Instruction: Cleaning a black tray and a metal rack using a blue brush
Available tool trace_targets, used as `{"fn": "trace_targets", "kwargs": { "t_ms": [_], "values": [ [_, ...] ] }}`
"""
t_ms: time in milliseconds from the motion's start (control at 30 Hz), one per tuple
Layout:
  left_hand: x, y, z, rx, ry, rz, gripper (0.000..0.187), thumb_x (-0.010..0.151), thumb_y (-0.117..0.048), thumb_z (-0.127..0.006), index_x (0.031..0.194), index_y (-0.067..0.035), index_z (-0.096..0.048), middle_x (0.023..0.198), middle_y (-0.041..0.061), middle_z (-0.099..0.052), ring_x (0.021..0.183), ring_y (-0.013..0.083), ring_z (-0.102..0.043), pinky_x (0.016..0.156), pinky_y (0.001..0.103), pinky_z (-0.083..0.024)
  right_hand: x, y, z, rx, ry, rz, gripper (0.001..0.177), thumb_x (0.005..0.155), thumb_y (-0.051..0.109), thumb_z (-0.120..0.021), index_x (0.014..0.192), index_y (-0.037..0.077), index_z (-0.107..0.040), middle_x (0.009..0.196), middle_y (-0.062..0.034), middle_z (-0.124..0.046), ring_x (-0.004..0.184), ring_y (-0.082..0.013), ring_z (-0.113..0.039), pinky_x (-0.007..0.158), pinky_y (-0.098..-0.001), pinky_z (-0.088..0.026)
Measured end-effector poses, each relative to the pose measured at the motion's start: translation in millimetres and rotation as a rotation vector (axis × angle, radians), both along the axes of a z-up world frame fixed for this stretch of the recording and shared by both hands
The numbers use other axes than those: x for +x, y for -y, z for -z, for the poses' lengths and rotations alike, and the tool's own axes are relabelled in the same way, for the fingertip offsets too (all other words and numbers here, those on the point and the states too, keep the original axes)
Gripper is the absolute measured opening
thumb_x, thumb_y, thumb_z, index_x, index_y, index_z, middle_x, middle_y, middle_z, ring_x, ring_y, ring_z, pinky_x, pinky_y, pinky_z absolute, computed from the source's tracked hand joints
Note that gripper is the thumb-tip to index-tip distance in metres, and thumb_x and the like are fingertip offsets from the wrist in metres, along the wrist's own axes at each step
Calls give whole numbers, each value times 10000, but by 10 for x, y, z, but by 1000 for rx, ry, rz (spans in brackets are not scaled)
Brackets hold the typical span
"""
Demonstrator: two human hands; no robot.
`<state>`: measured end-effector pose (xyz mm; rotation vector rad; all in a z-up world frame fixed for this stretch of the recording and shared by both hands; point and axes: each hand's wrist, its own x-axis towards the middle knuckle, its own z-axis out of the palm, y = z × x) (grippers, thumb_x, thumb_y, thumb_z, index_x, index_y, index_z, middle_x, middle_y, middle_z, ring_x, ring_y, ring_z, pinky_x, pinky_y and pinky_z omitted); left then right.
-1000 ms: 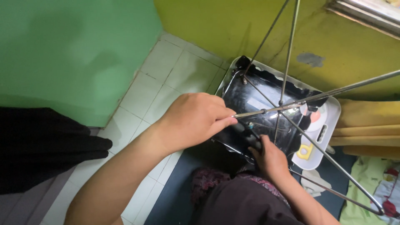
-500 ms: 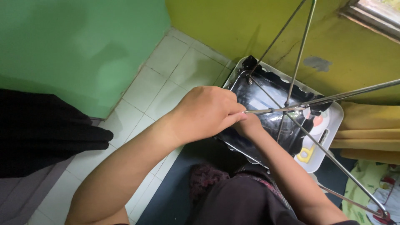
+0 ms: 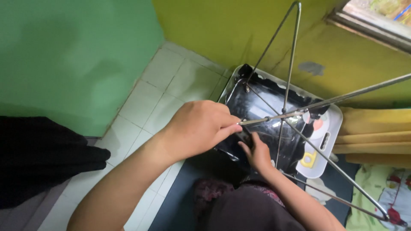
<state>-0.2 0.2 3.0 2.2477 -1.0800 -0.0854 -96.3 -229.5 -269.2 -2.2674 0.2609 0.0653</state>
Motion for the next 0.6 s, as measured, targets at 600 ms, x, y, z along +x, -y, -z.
{"fn": "trace_targets", "kwargs": {
  "t_ms": [600],
  "values": [
    [1,39,-104,16,12,18,186,922,-300,-696,945,-141,-789,789,36,-692,771,279,-671,634,426,-504,-324,173,162,-34,43,-5,359,865,268,-767,1135,104,-597,936,-168,-712,874,-411,-688,712,-460,-552]
  ]
}}
